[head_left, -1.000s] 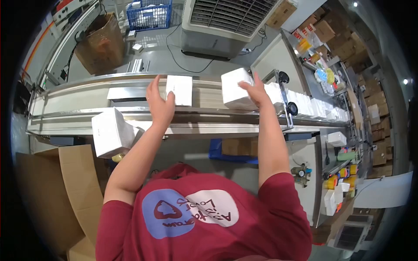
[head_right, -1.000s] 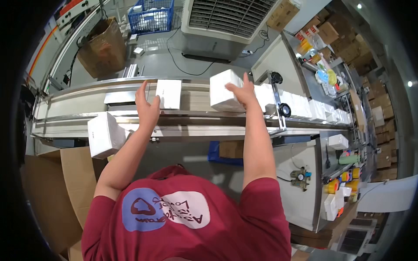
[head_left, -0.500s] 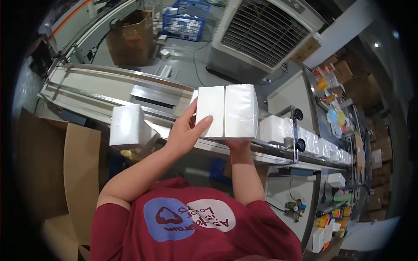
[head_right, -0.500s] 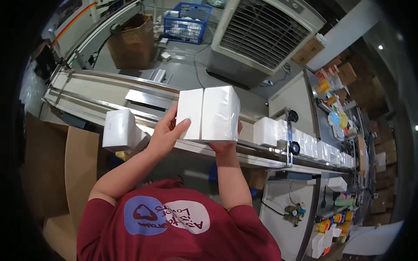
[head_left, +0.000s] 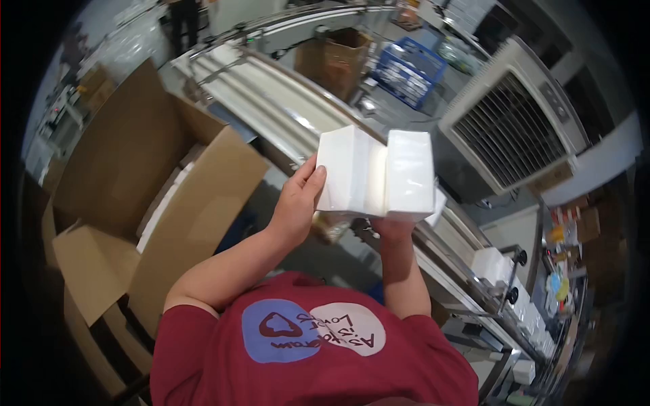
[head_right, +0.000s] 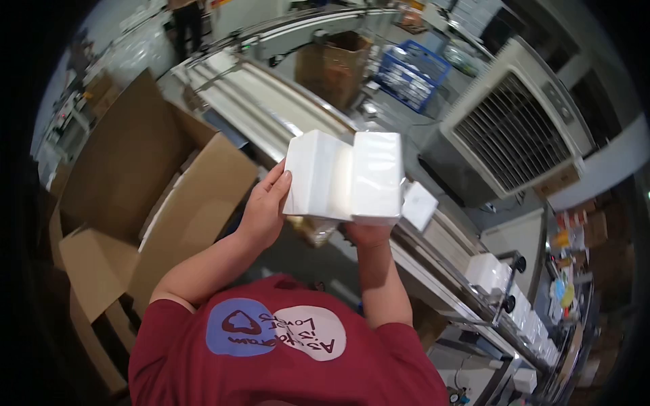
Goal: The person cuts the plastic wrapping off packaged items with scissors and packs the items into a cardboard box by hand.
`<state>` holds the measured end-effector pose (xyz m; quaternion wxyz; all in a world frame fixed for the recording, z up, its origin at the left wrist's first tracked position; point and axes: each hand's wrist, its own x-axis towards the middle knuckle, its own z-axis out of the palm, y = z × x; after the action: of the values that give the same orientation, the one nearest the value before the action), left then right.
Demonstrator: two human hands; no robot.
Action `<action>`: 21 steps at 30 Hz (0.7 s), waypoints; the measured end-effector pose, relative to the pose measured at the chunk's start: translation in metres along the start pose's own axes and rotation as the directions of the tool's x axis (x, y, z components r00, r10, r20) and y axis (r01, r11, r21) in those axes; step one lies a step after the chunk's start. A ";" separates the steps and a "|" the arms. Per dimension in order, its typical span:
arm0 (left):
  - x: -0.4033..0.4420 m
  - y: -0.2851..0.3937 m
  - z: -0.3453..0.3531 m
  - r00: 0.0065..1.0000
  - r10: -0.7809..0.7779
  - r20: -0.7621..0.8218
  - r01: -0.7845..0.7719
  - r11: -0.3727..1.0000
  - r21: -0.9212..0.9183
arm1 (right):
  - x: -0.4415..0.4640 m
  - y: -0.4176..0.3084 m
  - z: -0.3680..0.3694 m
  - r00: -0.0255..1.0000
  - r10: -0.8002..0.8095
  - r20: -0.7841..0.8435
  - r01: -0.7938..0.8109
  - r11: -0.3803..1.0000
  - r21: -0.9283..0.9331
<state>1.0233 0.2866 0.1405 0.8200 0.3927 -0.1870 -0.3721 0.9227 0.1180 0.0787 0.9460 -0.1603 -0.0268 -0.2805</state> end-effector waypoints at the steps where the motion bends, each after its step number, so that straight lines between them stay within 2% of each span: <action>1: -0.010 0.015 -0.018 1.000 0.000 -0.004 0.000 1.000 -0.028 | 0.003 0.021 0.006 0.998 0.048 0.026 -0.048 0.999 -0.011; 3: -0.031 0.048 -0.054 1.000 0.000 -0.012 -0.001 0.996 -0.087 | 0.007 0.057 0.023 0.986 0.145 0.077 -0.143 0.989 -0.037; 4: -0.039 0.058 -0.075 0.997 0.050 -0.054 -0.051 0.998 -0.026 | 0.008 0.080 0.035 0.985 0.118 0.128 -0.043 0.877 -0.478; 5: -0.050 0.071 -0.095 0.995 0.030 -0.091 -0.023 0.997 0.077 | 0.008 0.104 0.048 0.980 0.091 0.179 0.094 0.580 -0.809; 6: -0.062 0.087 -0.111 0.992 0.010 -0.129 0.013 0.984 0.175 | 0.011 0.130 0.062 0.974 0.205 0.095 -0.132 0.860 -0.492; 7: -0.074 0.101 -0.128 0.985 -0.012 -0.172 0.059 0.961 0.270 | 0.013 0.156 0.075 0.938 0.343 0.056 -0.339 0.938 -0.065; 8: -0.082 0.109 -0.150 0.971 -0.012 -0.238 0.086 0.948 0.305 | 0.014 0.181 0.087 0.922 0.384 0.055 -0.379 0.921 -0.091; 11: -0.112 0.130 -0.217 0.973 -0.067 -0.222 0.052 0.996 -0.071 | 0.020 0.249 0.091 0.910 0.408 0.080 -0.403 0.912 -0.072; 12: -0.121 0.135 -0.232 0.960 -0.093 -0.264 0.026 0.968 -0.248 | 0.024 0.267 0.096 0.907 0.421 -0.012 -0.421 0.907 -0.016; 15: -0.149 0.155 -0.268 0.970 0.032 -0.240 -0.130 0.903 -0.409 | 0.031 0.302 0.104 0.837 0.540 0.093 -0.546 0.835 0.065; 16: -0.153 0.159 -0.286 0.991 0.081 -0.107 -0.123 0.866 -0.485 | 0.035 0.312 0.110 0.823 0.566 0.050 -0.568 0.819 0.081; 19: -0.157 0.165 -0.304 0.974 0.103 -0.204 -0.200 0.815 -0.544 | 0.041 0.338 0.125 0.815 0.578 0.035 -0.578 0.816 0.000; 21: -0.152 0.170 -0.304 0.958 0.093 -0.272 -0.251 0.732 -0.633 | 0.050 0.351 0.115 0.797 0.602 0.053 -0.604 0.796 0.046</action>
<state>1.1850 0.6262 0.0825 0.9521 0.0967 0.0142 -0.2899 1.1588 0.4057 0.0934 0.9898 -0.1370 0.0005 0.0388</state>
